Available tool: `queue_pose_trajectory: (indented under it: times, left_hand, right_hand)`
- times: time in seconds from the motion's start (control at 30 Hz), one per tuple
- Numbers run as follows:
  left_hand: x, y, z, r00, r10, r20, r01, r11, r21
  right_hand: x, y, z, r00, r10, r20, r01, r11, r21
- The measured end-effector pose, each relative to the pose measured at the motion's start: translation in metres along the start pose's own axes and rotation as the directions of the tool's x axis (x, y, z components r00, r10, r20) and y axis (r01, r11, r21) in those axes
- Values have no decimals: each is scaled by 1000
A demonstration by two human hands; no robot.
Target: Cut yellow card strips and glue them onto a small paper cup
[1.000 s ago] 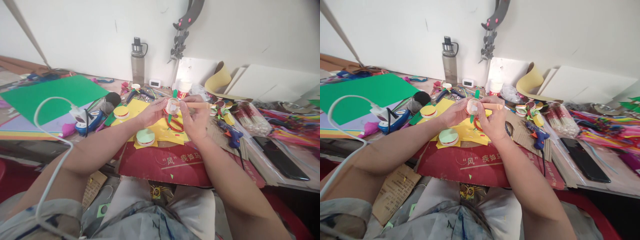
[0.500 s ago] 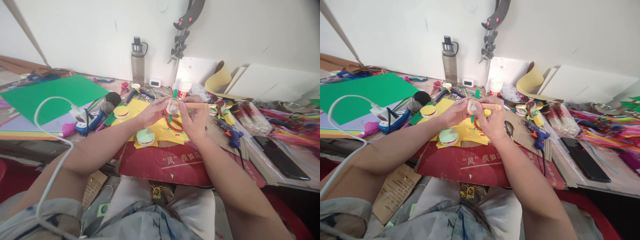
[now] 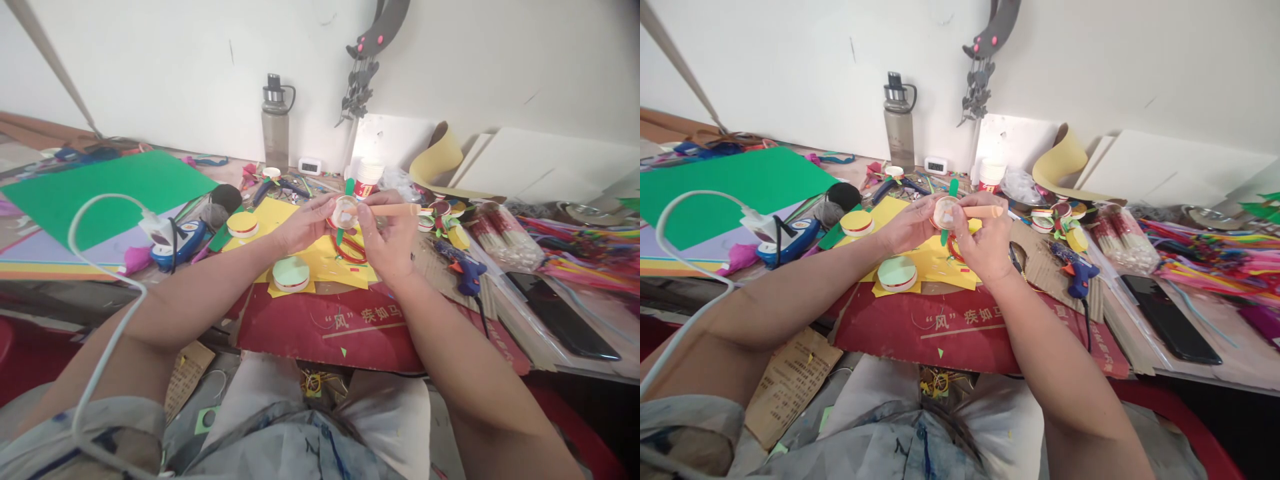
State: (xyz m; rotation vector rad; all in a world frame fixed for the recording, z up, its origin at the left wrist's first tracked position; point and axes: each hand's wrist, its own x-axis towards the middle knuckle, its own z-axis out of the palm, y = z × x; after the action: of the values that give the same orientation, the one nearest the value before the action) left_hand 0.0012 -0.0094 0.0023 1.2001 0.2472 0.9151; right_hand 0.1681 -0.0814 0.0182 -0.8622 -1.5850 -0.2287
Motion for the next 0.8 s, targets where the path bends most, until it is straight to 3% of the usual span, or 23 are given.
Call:
queue_pose_trajectory:
  times: [0.8]
  left_hand:
    - [-1, 1, 3, 997, 16, 74, -13, 999, -43]
  right_hand:
    - [1, 2, -1, 997, -36, -63, 33, 999, -39]
